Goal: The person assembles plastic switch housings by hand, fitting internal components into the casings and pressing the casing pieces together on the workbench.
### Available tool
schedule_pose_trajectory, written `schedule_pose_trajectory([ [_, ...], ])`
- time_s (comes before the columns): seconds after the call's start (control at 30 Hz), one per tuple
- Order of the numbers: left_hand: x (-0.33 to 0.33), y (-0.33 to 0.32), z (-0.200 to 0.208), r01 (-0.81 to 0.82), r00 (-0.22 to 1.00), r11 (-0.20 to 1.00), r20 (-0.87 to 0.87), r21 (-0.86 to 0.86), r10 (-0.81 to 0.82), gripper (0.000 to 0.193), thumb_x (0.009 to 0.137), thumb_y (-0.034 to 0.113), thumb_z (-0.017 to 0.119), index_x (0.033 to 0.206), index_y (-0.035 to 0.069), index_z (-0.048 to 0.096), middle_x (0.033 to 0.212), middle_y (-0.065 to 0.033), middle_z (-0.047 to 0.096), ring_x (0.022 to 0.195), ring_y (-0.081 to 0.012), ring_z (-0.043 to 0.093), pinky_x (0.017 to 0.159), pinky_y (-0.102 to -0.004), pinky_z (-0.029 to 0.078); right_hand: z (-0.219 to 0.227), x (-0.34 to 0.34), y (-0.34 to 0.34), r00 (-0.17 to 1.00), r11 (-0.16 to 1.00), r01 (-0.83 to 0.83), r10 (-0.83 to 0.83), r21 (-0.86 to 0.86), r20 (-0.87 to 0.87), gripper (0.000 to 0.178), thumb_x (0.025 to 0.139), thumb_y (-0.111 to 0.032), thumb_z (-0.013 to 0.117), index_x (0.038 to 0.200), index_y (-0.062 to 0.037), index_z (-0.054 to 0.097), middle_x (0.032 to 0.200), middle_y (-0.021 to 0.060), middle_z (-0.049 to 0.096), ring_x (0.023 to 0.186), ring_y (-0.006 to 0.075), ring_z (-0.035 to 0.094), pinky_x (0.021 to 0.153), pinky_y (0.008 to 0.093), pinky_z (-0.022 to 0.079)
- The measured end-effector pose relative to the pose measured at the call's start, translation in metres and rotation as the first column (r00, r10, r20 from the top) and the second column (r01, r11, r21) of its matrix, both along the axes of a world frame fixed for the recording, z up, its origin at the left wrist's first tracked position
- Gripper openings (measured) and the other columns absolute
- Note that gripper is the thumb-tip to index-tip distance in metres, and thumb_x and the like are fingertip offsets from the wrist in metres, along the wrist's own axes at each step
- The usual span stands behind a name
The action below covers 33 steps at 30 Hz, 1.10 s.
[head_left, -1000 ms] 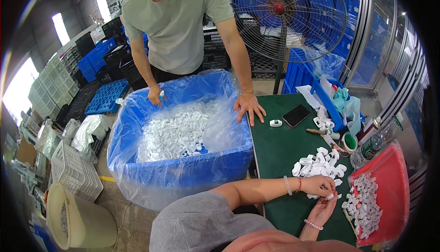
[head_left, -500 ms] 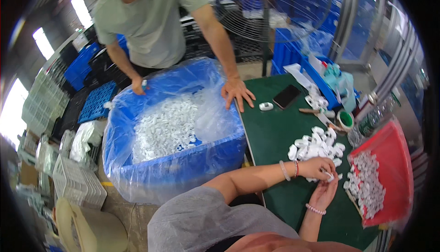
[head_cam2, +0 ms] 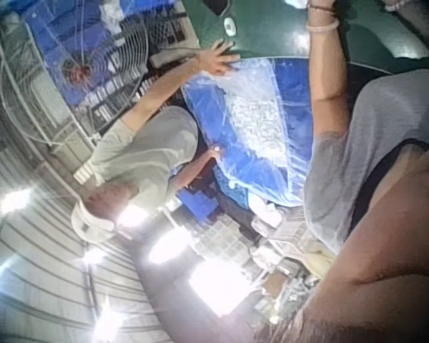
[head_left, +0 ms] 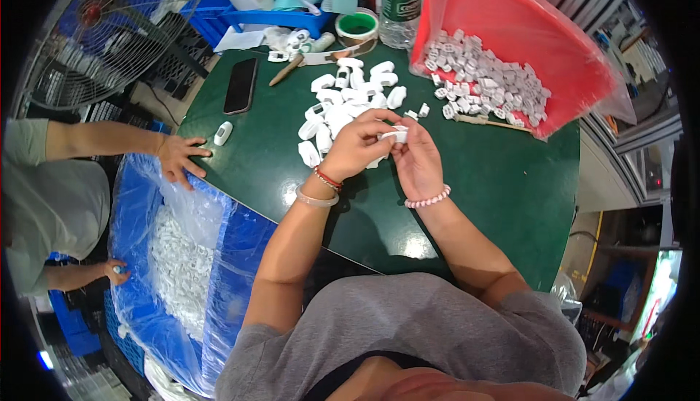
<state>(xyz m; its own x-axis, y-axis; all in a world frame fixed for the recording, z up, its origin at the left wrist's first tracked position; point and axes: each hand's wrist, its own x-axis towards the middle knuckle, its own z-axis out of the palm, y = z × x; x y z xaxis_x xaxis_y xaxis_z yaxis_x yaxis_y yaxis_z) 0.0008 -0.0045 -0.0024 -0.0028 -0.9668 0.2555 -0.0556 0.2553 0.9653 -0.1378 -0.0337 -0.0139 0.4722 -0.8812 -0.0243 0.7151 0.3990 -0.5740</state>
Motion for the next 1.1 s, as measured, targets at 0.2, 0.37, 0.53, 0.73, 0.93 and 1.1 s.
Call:
schedule_pose_trajectory([
  [0.2, -0.006, 0.005, 0.005, -0.003, 1.0, 0.998, 0.019, 0.068, 0.002, 0.007, 0.08, 0.002, 0.056, 0.084, -0.002, 0.06, 0.109, -0.0067, 0.051, 0.081, -0.0078, 0.052, 0.066, -0.0192, 0.044, -0.002, -0.005, 0.005, 1.0, 1.0, -0.005, 0.005, 0.018, -0.027, 0.022, 0.09, -0.019, 0.049, 0.104, -0.0017, 0.052, 0.095, 0.0055, 0.057, 0.076, 0.0093, 0.049, 0.071, 0.023, 0.042],
  [0.37, -0.01, 0.008, 0.01, -0.058, 0.995, 0.997, -0.083, 0.054, 0.062, 0.009, 0.083, 0.005, 0.054, 0.084, -0.002, 0.06, 0.105, -0.0066, 0.052, 0.083, -0.0088, 0.051, 0.067, -0.0194, 0.042, 0.0, -0.002, 0.008, 1.0, 0.999, -0.021, 0.021, 0.034, -0.021, 0.022, 0.089, -0.019, 0.052, 0.104, -0.0023, 0.052, 0.093, 0.0041, 0.056, 0.075, 0.0088, 0.05, 0.07, 0.0222, 0.042],
  [0.53, -0.006, 0.006, 0.01, -0.279, 0.96, 0.96, 0.008, -0.007, 0.279, 0.015, 0.086, 0.011, 0.053, 0.088, -0.002, 0.061, 0.095, -0.0065, 0.056, 0.085, -0.0117, 0.053, 0.072, -0.023, 0.043, 0.001, -0.001, 0.011, 0.989, 0.998, -0.015, 0.007, -0.057, -0.146, 0.02, 0.086, -0.015, 0.056, 0.101, -0.0015, 0.053, 0.087, 0.0028, 0.057, 0.072, 0.0079, 0.051, 0.068, 0.0207, 0.043],
  [0.73, 0.004, 0.0, 0.005, -0.539, 0.841, 0.842, -0.026, 0.04, 0.54, 0.016, 0.086, 0.014, 0.054, 0.088, -0.001, 0.06, 0.091, -0.0068, 0.059, 0.082, -0.0153, 0.056, 0.071, -0.0255, 0.044, -0.002, 0.004, 0.01, 0.934, 0.99, 0.058, -0.098, -0.125, -0.343, 0.013, 0.086, -0.01, 0.055, 0.094, 0.0005, 0.056, 0.081, 0.0023, 0.057, 0.067, 0.0077, 0.051, 0.064, 0.0217, 0.043],
  [0.93, -0.007, -0.003, 0.002, -0.427, 0.461, 0.737, 0.575, -0.523, 0.675, 0.014, 0.081, 0.014, 0.056, 0.092, 0.007, 0.061, 0.103, -0.0081, 0.057, 0.097, -0.0261, 0.053, 0.091, -0.0475, 0.034, -0.005, 0.002, 0.008, 0.899, 0.978, 0.113, -0.176, -0.176, -0.4, 0.014, 0.085, -0.012, 0.057, 0.092, 0.0006, 0.057, 0.075, 0.0004, 0.056, 0.061, 0.005, 0.048, 0.054, 0.018, 0.038],
  [1.1, -0.008, 0.003, 0.001, -0.37, 0.371, 0.758, 0.663, -0.537, 0.65, 0.015, 0.078, 0.012, 0.057, 0.093, 0.01, 0.06, 0.107, -0.0041, 0.055, 0.103, -0.0229, 0.05, 0.094, -0.0569, 0.024, -0.007, 0.004, 0.009, 0.906, 0.987, 0.079, -0.13, -0.141, -0.402, 0.013, 0.085, -0.013, 0.056, 0.091, -0.0011, 0.057, 0.075, -0.0002, 0.056, 0.062, 0.0045, 0.048, 0.055, 0.0175, 0.038],
])
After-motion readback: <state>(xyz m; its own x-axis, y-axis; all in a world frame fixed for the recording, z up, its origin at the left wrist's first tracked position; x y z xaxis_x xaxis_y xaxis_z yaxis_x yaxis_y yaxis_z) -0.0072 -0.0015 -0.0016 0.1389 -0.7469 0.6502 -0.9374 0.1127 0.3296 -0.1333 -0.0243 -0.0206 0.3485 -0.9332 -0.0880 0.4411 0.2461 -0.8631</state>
